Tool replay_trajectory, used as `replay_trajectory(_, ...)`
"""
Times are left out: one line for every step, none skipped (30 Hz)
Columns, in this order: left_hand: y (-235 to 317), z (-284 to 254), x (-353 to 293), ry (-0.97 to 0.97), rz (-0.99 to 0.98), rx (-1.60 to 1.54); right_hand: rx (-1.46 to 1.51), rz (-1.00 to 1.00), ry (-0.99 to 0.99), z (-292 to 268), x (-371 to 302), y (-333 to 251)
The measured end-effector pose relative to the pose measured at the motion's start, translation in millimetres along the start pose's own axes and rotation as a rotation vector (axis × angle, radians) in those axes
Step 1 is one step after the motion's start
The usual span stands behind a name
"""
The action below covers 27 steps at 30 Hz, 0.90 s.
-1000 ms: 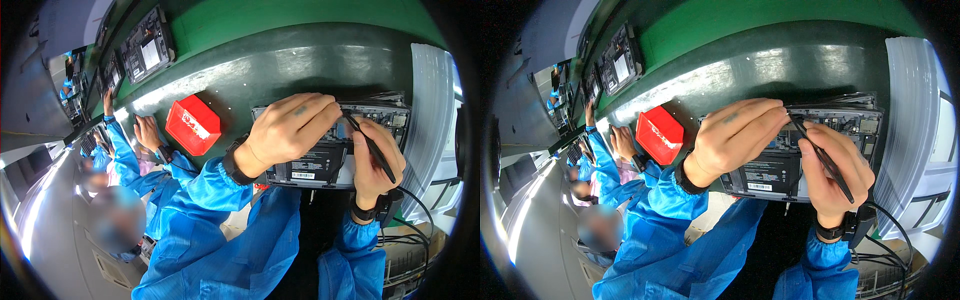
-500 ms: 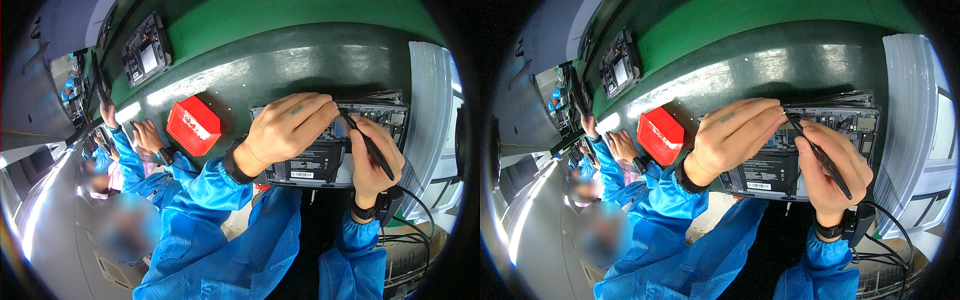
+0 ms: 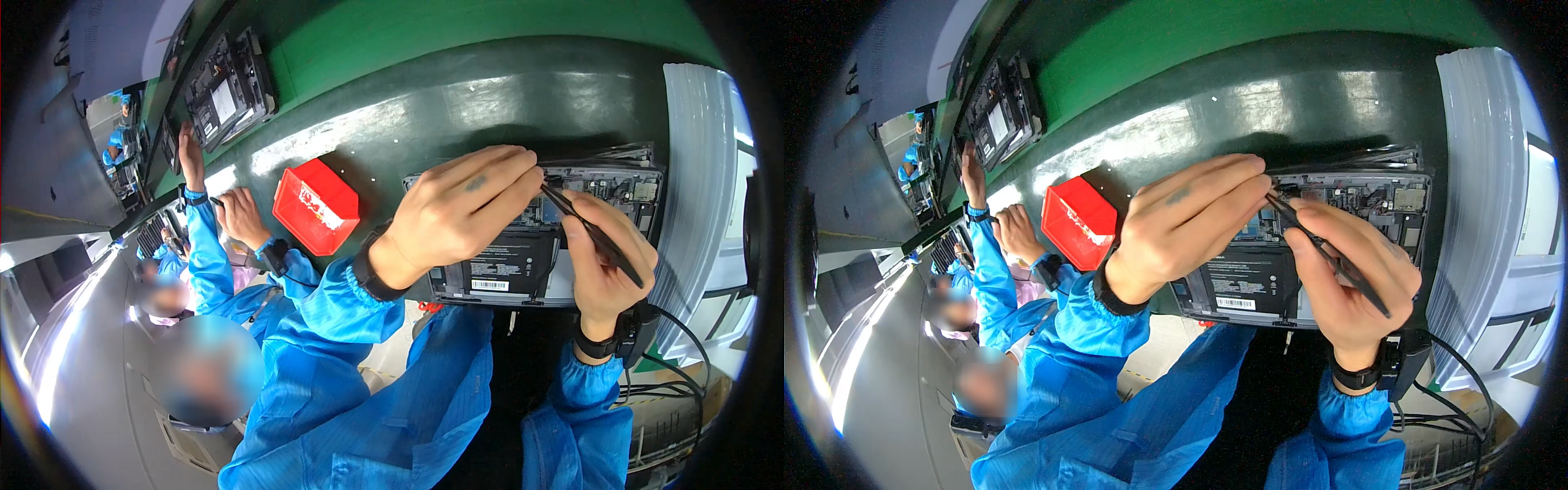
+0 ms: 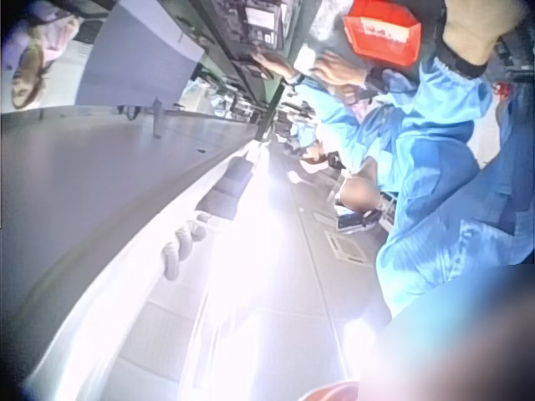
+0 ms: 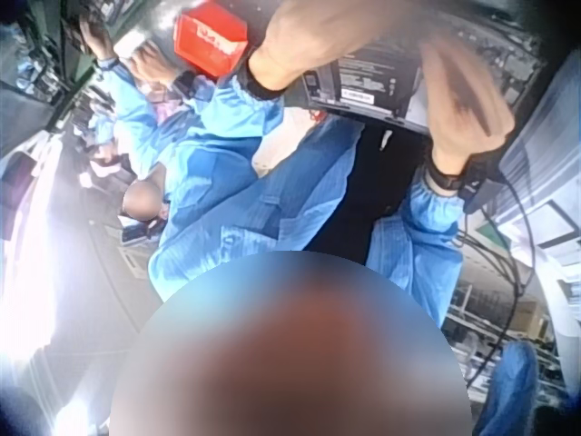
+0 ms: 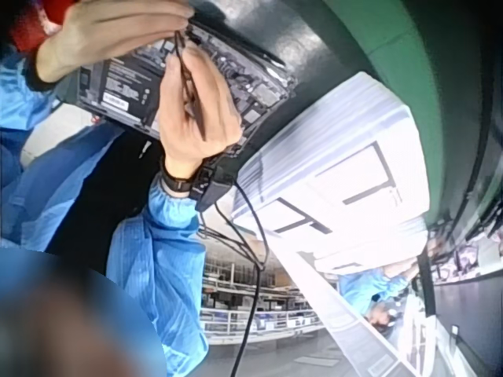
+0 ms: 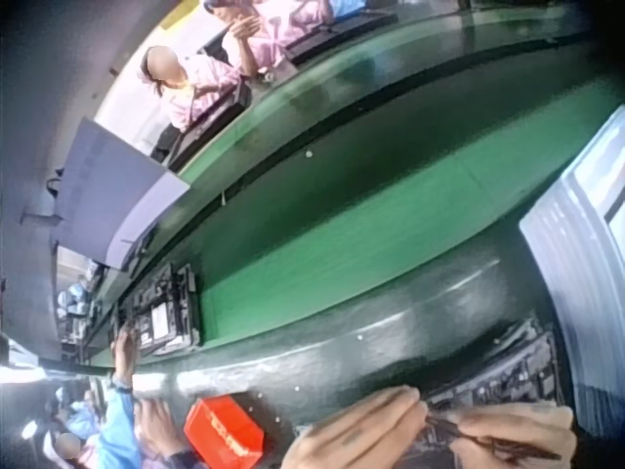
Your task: The worker labels components and uses a probe to check or connect wires on internal electronic assemblies.
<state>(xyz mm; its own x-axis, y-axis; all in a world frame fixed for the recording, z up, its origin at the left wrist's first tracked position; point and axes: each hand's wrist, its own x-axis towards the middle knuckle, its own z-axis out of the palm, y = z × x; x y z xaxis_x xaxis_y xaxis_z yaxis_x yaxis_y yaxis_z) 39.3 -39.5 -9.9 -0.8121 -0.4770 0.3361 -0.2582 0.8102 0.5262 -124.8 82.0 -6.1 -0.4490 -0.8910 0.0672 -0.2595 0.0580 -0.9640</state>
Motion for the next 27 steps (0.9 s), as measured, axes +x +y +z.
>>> replay_trajectory(0.7, -4.1, 0.1, 0.004, 0.01, 0.0, 0.002, -0.002, -0.001, -1.8, -0.7, 0.4)
replay_trajectory(0.5, -8.9, -0.9, 0.009, 0.019, 0.003, 0.028, 0.003, 0.023, -4.2, -0.9, 1.0)
replay_trajectory(-0.9, -14.3, -3.6, 0.01, 0.016, 0.009, 0.056, 0.008, 0.047, -6.1, -1.4, 2.2)
replay_trajectory(-2.5, -19.9, -5.6, 0.016, -0.019, 0.05, 0.076, -0.006, 0.066, -7.7, -3.7, 5.1)
replay_trajectory(-4.4, -27.5, -7.4, 0.022, -0.054, 0.092, 0.079, -0.008, 0.065, -7.9, -5.7, 7.4)
replay_trajectory(-0.7, -40.8, -10.8, -0.007, -0.147, 0.17, 0.1, 0.005, 0.108, -7.4, -7.6, 9.4)
replay_trajectory(0.6, -46.7, -14.5, 0.035, -0.277, 0.196, 0.117, 0.02, 0.153, -7.5, -9.8, 11.8)
replay_trajectory(1.1, -56.9, -25.3, -0.007, -0.399, 0.277, 0.148, 0.11, 0.157, -7.8, -12.1, 9.7)
replay_trajectory(1.7, -64.1, -35.9, -0.042, -0.538, 0.333, 0.154, 0.108, 0.158, -8.0, -12.8, 9.4)
replay_trajectory(4.4, -69.2, -44.9, -0.059, -0.625, 0.414, 0.145, 0.134, 0.16, -7.3, -14.0, 9.2)
replay_trajectory(7.4, -72.4, -50.2, -0.077, -0.711, 0.493, 0.135, 0.16, 0.165, -7.1, -14.8, 9.4)
replay_trajectory(10.5, -72.9, -51.8, -0.075, -0.711, 0.495, 0.136, 0.158, 0.165, -8.2, -15.4, 10.5)
replay_trajectory(14.4, -71.9, -54.2, -0.02, -0.696, 0.455, 0.128, 0.129, 0.161, -8.8, -16.0, 12.3)
replay_trajectory(18.4, -69.7, -53.5, 0.033, -0.68, 0.414, 0.119, 0.1, 0.158, -8.2, -16.2, 12.9)
replay_trajectory(25.0, -65.2, -47.6, 0.03, -0.628, 0.349, 0.12, 0.099, 0.153, -6.0, -15.6, 11.2)
replay_trajectory(29.6, -56.5, -34.8, 0.076, -0.517, 0.28, 0.149, 0.119, 0.168, -4.9, -16.1, 9.5)
replay_trajectory(29.4, -46.7, -22.9, 0.07, -0.391, 0.218, 0.175, 0.14, 0.183, -3.8, -16.5, 7.8)
replay_trajectory(26.7, -34.4, -16.8, 0.073, -0.29, 0.131, 0.169, 0.14, 0.173, -2.7, -17.6, 6.6)
replay_trajectory(26.4, -24.2, -9.2, 0.064, -0.251, 0.077, 0.165, 0.157, 0.185, -2.0, -17.5, 6.7)
replay_trajectory(24.1, -14.9, -3.2, 0.07, -0.212, 0.049, 0.164, 0.173, 0.197, -1.4, -16.8, 6.1)
replay_trajectory(21.4, -9.3, -0.4, 0.075, -0.217, 0.051, 0.164, 0.189, 0.209, -0.9, -15.9, 5.8)
replay_trajectory(19.0, -4.4, 1.3, 0.054, -0.188, 0.043, 0.16, 0.19, 0.206, -0.3, -16.1, 5.9)
replay_trajectory(16.8, -1.5, 2.2, 0.031, -0.16, 0.035, 0.157, 0.186, 0.214, 0.4, -16.1, 6.4)
replay_trajectory(14.8, 0.5, 1.4, 0.024, -0.156, 0.032, 0.154, 0.183, 0.221, 0.4, -16.2, 7.0)
replay_trajectory(13.3, 1.1, 0.8, 0.021, -0.155, 0.03, 0.154, 0.186, 0.224, 0.7, -15.9, 6.9)
replay_trajectory(12.1, 2.0, 0.3, 0.026, -0.15, 0.026, 0.142, 0.187, 0.217, 0.6, -15.6, 6.9)
replay_trajectory(11.1, 2.6, -0.1, 0.031, -0.145, 0.022, 0.131, 0.187, 0.21, 0.6, -15.3, 6.8)
